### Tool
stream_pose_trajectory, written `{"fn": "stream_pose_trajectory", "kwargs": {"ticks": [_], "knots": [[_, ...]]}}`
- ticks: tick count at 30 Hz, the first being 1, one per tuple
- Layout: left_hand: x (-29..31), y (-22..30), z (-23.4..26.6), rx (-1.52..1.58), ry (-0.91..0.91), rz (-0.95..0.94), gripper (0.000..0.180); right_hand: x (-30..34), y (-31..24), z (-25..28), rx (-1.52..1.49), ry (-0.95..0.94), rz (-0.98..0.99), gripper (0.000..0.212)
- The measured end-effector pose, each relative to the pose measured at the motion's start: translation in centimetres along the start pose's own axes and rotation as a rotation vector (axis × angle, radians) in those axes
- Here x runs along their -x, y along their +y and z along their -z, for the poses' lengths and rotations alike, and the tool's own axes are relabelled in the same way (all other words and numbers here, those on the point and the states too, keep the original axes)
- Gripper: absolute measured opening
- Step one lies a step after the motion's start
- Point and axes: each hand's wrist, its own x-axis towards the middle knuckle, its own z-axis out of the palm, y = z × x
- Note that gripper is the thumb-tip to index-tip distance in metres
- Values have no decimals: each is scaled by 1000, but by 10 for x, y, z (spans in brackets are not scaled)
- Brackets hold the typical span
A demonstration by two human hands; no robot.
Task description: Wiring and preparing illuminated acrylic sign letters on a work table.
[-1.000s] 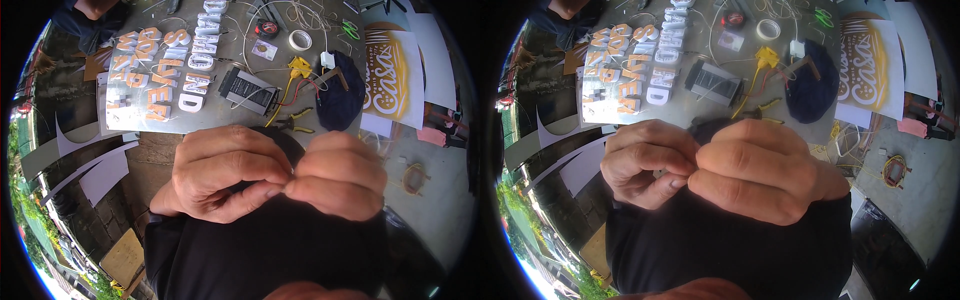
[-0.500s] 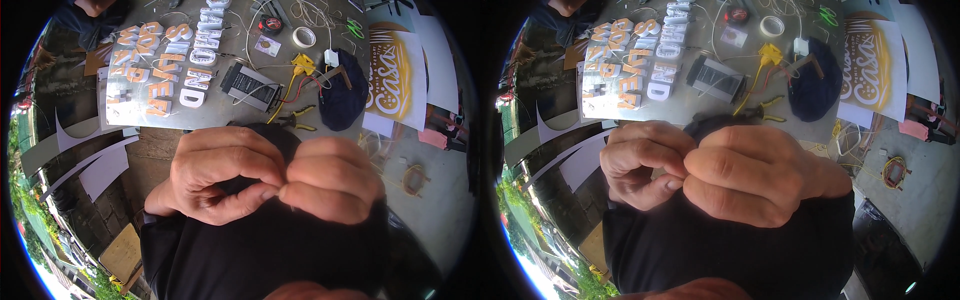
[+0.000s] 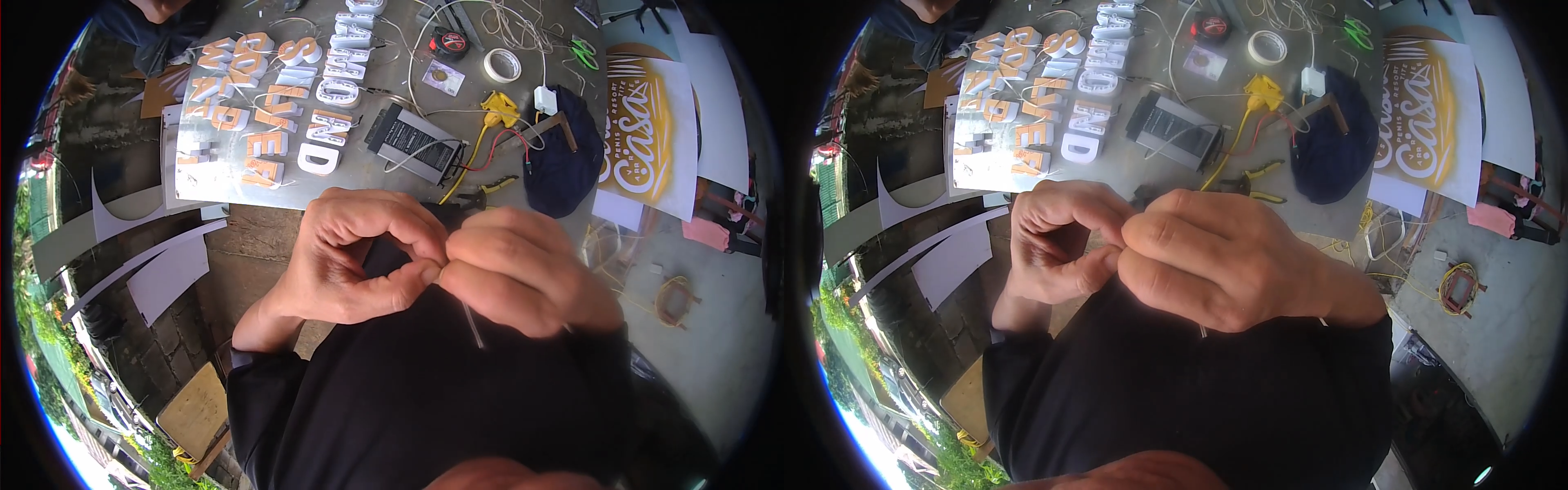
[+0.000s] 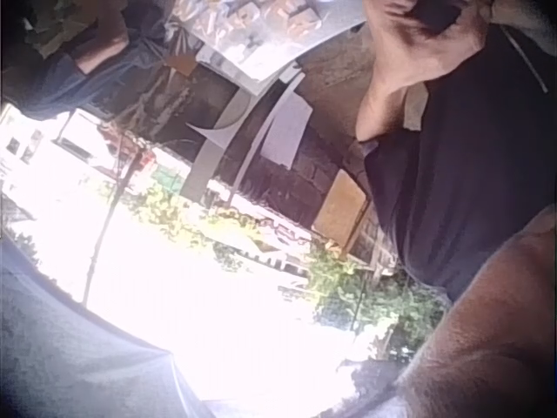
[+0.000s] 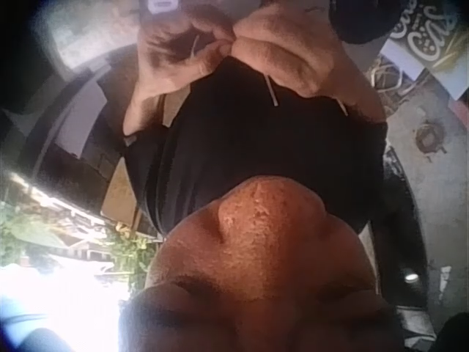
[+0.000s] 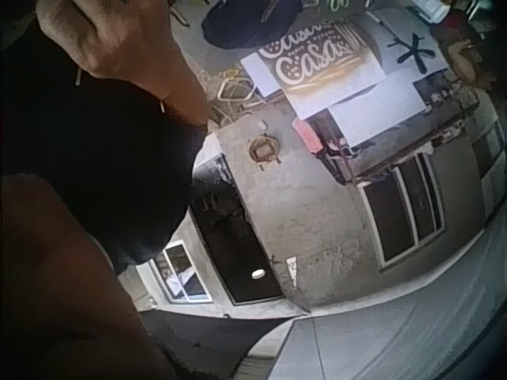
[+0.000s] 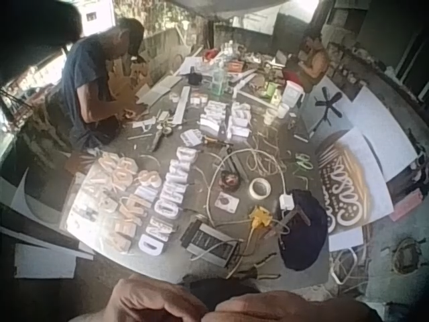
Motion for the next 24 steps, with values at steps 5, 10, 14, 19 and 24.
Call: {"fn": "stream_pose_trajectory", "kwargs": {"ticks": [5, 10, 14, 19, 24], "knots": [[4, -11, -6, 226, 53, 158, 7, 5, 0, -1, 24, -15, -22, 18], [-2, -7, -9, 85, 12, -32, 10, 4, -7, 10, -194, 47, -256, 23], [-6, -5, -18, 52, -9, -220, 19, 3, -13, 16, -258, 121, -361, 24], [-4, -19, -18, 16, 39, -332, 24, 2, -13, 19, -288, 75, -356, 28], [-2, -16, -24, -162, 127, -386, 21, 1, -19, 20, -248, 83, -407, 21]]}}
